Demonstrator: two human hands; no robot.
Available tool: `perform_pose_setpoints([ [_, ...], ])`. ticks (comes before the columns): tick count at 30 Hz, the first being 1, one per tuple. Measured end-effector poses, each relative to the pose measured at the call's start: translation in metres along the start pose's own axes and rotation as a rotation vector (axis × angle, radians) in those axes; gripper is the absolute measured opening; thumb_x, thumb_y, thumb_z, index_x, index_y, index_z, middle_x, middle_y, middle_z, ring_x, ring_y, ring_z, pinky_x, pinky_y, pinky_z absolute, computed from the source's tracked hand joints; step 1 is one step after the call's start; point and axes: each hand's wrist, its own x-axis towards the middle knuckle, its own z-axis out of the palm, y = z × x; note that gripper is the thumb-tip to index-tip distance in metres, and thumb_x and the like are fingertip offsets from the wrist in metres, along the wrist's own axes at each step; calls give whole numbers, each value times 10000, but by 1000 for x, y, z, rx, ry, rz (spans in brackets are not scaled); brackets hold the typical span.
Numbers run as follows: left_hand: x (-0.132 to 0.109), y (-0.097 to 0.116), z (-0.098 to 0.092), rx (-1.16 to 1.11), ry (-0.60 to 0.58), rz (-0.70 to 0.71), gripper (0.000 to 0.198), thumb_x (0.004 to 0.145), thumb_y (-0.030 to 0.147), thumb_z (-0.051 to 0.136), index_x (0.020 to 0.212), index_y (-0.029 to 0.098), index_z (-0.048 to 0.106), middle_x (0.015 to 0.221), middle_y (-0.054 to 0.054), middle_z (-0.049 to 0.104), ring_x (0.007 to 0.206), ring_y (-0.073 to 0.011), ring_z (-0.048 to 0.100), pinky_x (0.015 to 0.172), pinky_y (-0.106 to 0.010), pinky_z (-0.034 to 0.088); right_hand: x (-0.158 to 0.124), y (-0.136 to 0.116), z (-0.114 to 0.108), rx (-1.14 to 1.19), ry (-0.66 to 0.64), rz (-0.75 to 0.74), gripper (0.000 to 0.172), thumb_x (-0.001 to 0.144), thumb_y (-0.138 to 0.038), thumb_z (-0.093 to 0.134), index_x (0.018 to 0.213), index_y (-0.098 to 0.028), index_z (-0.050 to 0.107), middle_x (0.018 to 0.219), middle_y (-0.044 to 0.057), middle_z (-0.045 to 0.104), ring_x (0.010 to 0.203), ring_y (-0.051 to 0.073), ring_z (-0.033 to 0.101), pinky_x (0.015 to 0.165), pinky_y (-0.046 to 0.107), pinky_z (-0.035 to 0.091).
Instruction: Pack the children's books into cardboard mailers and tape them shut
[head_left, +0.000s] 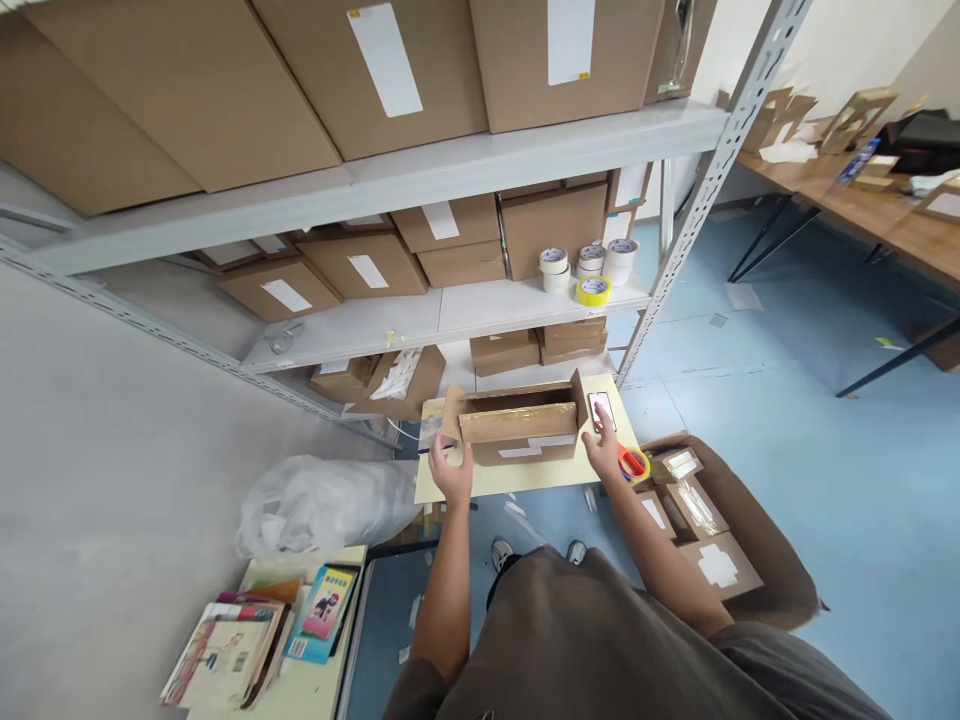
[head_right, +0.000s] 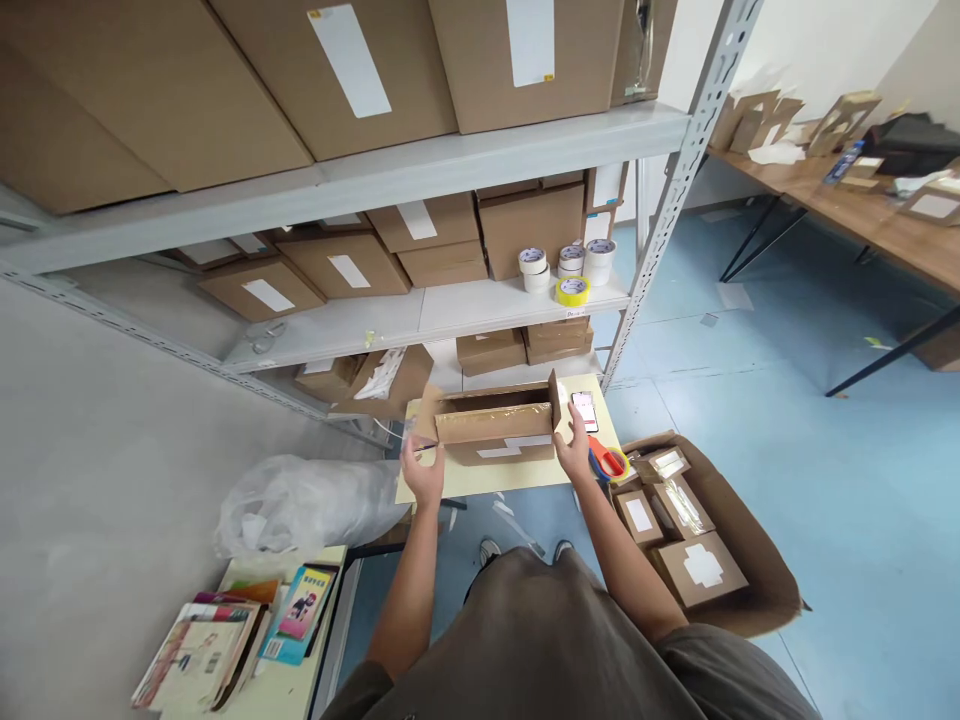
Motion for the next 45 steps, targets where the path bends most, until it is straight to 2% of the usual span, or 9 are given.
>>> perform_pose_setpoints([
  [4,15,37,-4,176,-21,225,641,965,454,693,1539,207,551,1565,-174,531,1556,-372,365,1292,-437,317,25,-41,6,-82,-95,-228,443,994,-304,481,1402,-282,652,1463,123,642,1423,316,538,1191,515,460],
  [9,59,68,4,326,-192,261,436,888,479,783,1232,216,732,1547,-170,566,1583,-400,275,1325,-501,170,60,-55,18,-238,-213,-213,486,1018,-417,510,1457,-246,628,1459,136,645,1478,355,459,1266,584,348],
  [15,75,48,-6,295,-219,80,502,946,584,679,1269,200,686,1431,-182,654,1437,-354,510,1240,-454,327,58,-21,7,-240,-204,-42,543,1030,-522,454,1449,-226,630,1430,140,658,1432,334,514,1243,538,390],
  [21,78,27,-20,28,-261,2,554,998,675,539,1061,178,777,1398,-147,702,1378,-310,590,1200,-392,420,62,8,1,-146,-320,84,522,1053,-500,423,1473,-279,640,1529,94,609,1435,288,550,1257,461,395],
  [24,71,22,-25,-78,-343,-13,557,941,656,650,1219,188,769,1504,-139,648,1441,-323,554,1213,-416,421,74,12,-4,-201,-421,87,554,997,-503,587,1507,-291,621,1559,104,584,1486,302,511,1256,447,394],
  [28,60,18,-36,-66,-472,67,518,839,560,807,1256,253,785,1696,-94,445,1611,-345,322,1296,-435,300,96,7,-8,-388,-488,17,856,899,-416,766,1667,-305,405,1677,153,439,1578,365,382,1245,515,376],
  [33,56,15,-52,19,-569,55,784,589,471,1004,1317,312,759,1760,-83,316,1638,-384,236,1277,-444,342,125,-8,7,-567,-532,-87,984,867,-405,812,1702,-356,294,1783,152,212,1571,459,347,1215,571,363],
  [39,44,14,-37,196,-614,124,990,371,392,1074,1301,256,763,1803,-118,153,1628,-425,244,1268,-439,362,148,-17,39,-596,-538,-36,781,901,-499,787,1596,-291,496,1591,202,537,1453,443,498,1202,609,342],
  [45,24,10,-8,365,-455,161,396,597,366,1014,900,253,786,1759,-38,320,1585,-350,357,1228,-425,390,181,-26,36,-649,-418,115,733,922,-761,647,1392,-199,656,1194,196,769,1133,383,713,978,441,522],
])
